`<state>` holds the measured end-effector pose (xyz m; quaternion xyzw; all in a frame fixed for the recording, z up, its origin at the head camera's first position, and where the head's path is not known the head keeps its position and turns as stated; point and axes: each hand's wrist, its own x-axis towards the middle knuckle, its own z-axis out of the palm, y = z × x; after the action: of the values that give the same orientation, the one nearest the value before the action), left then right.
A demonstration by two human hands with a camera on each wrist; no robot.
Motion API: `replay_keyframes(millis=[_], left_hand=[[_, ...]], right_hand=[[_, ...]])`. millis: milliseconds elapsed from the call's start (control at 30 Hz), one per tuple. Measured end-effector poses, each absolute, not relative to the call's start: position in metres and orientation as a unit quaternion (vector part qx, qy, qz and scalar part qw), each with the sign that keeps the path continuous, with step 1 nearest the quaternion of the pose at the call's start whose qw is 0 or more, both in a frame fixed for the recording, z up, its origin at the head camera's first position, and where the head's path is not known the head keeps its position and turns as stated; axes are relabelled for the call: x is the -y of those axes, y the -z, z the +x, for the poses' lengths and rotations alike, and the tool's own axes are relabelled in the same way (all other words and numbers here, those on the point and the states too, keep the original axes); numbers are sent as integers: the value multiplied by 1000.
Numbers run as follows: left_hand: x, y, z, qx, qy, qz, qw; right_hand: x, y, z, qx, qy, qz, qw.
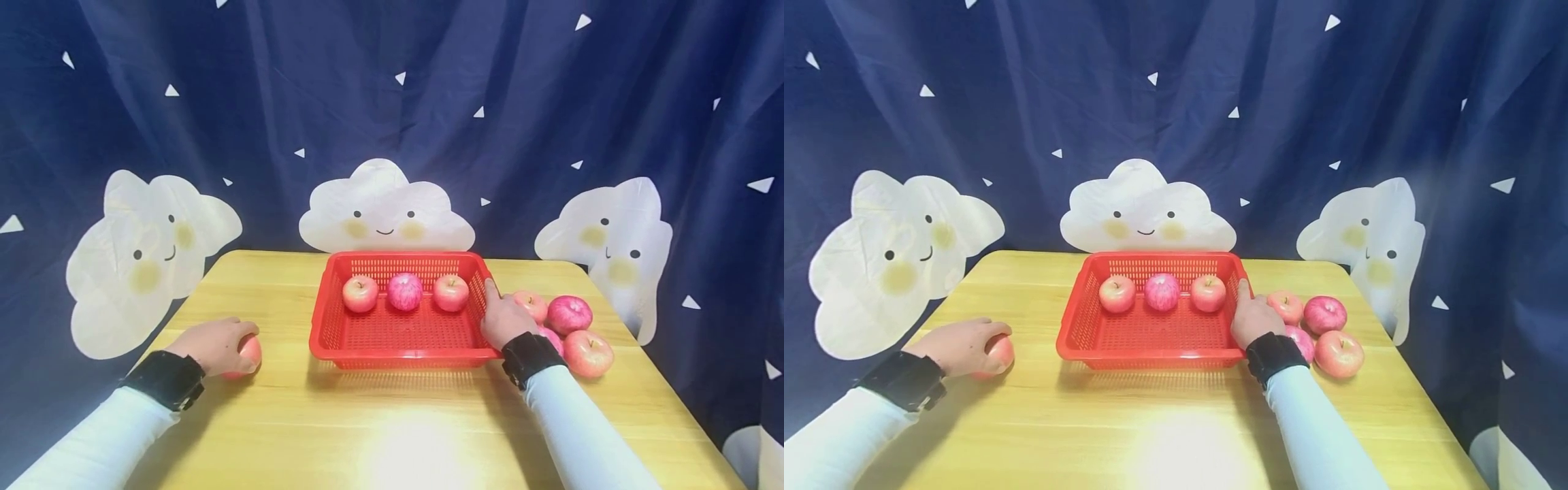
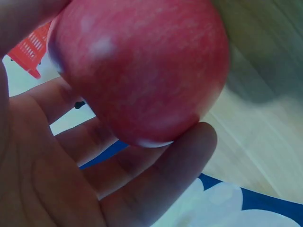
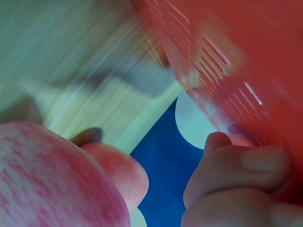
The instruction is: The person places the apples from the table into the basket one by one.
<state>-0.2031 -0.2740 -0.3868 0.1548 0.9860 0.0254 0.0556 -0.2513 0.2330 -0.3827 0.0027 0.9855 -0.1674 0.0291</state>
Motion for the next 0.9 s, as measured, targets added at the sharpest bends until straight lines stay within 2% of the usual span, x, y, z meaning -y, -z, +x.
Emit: replay_keyframes(millis=[300,500,900], left_hand=[[258,370,-218,-985,-40,159,52],[244,347,-229,-982,-38,180,31],[192,296,-253,-978,-22,207,5]], right_hand=[[-232,384,-250,-986,164,-1,25],[-232,381,-249,-988,157,-7,10],[-232,380,-249,-986,165,-3,27]])
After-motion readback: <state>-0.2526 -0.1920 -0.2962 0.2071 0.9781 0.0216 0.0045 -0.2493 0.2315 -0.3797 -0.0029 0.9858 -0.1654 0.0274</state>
